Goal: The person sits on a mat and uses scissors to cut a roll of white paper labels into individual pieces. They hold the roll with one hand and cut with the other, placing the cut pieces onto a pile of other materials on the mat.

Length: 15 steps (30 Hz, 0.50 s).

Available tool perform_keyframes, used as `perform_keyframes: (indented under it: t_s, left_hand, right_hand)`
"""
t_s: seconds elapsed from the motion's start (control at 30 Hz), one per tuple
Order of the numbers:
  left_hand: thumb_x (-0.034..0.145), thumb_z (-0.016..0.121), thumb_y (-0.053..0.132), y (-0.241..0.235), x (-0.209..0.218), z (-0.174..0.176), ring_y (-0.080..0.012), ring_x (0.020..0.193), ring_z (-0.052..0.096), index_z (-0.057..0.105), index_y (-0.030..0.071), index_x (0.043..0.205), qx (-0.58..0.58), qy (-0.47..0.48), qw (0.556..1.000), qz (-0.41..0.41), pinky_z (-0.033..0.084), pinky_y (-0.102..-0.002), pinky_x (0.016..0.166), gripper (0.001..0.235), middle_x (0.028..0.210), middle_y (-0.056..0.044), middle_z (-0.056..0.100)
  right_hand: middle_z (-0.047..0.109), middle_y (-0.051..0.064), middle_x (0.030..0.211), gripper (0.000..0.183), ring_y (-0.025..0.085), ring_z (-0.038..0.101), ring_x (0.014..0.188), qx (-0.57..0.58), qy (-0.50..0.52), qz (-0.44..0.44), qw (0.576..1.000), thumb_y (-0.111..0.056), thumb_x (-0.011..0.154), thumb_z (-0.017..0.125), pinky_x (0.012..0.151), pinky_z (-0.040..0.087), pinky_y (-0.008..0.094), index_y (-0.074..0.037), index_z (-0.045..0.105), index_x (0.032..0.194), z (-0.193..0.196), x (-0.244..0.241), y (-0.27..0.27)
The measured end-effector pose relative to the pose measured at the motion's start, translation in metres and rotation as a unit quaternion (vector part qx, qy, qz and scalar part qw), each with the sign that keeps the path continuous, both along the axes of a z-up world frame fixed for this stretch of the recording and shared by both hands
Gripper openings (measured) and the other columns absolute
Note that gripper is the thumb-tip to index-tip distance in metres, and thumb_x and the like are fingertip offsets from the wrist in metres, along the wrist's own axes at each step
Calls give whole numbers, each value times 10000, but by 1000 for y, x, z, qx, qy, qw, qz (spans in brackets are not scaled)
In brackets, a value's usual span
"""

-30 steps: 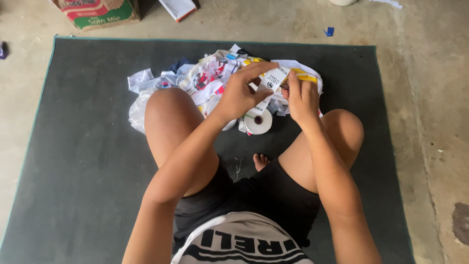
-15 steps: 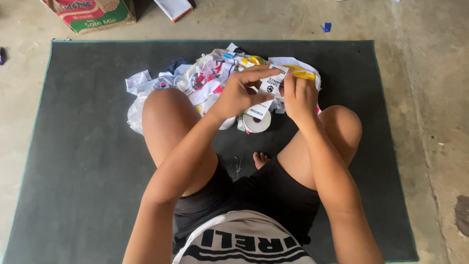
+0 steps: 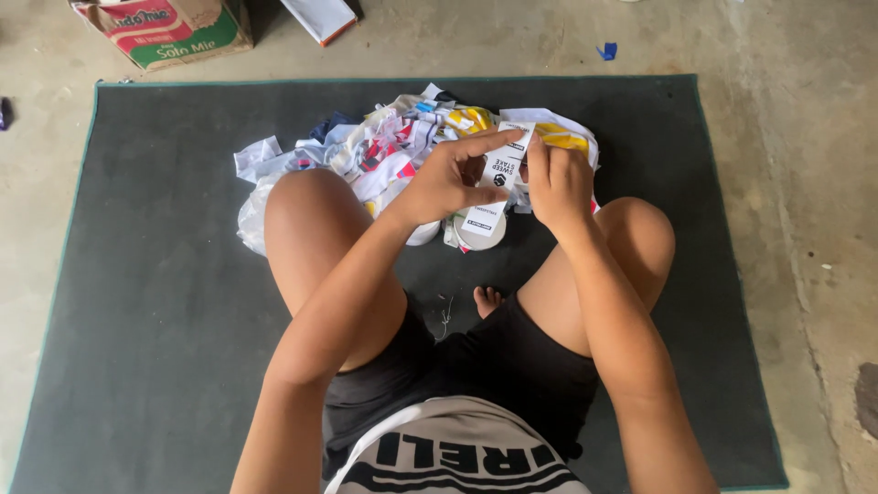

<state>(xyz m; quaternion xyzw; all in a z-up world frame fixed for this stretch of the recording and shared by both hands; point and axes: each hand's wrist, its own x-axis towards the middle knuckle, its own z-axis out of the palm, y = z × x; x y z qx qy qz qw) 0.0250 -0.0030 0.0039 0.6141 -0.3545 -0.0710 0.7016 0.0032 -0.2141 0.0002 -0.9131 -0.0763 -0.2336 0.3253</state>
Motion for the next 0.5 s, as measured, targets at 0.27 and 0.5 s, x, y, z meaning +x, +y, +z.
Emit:
perform_keyframes:
  t_s: [0.27, 0.5]
  left_hand:
    - [752, 856, -51, -2, -4, 7, -105, 700, 553, 609, 76, 1410, 1, -21, 1000, -7, 476, -220, 592, 715, 1348, -148, 648]
    - [761, 849, -55, 0, -7, 13, -115, 688, 560, 602, 79, 1416, 8, -24, 1000, -8, 477, -229, 593, 713, 1353, -163, 651]
  right_hand:
    - [641, 114, 559, 598, 426, 695, 710, -15, -1, 4, 1000, -285, 1146, 430, 688, 544, 477, -115, 678, 629, 10, -7, 6]
    - [620, 73, 516, 611, 386, 691, 646, -27, -7, 7, 1000, -275, 1147, 409, 653, 552, 442, -160, 678, 611, -10, 4, -4]
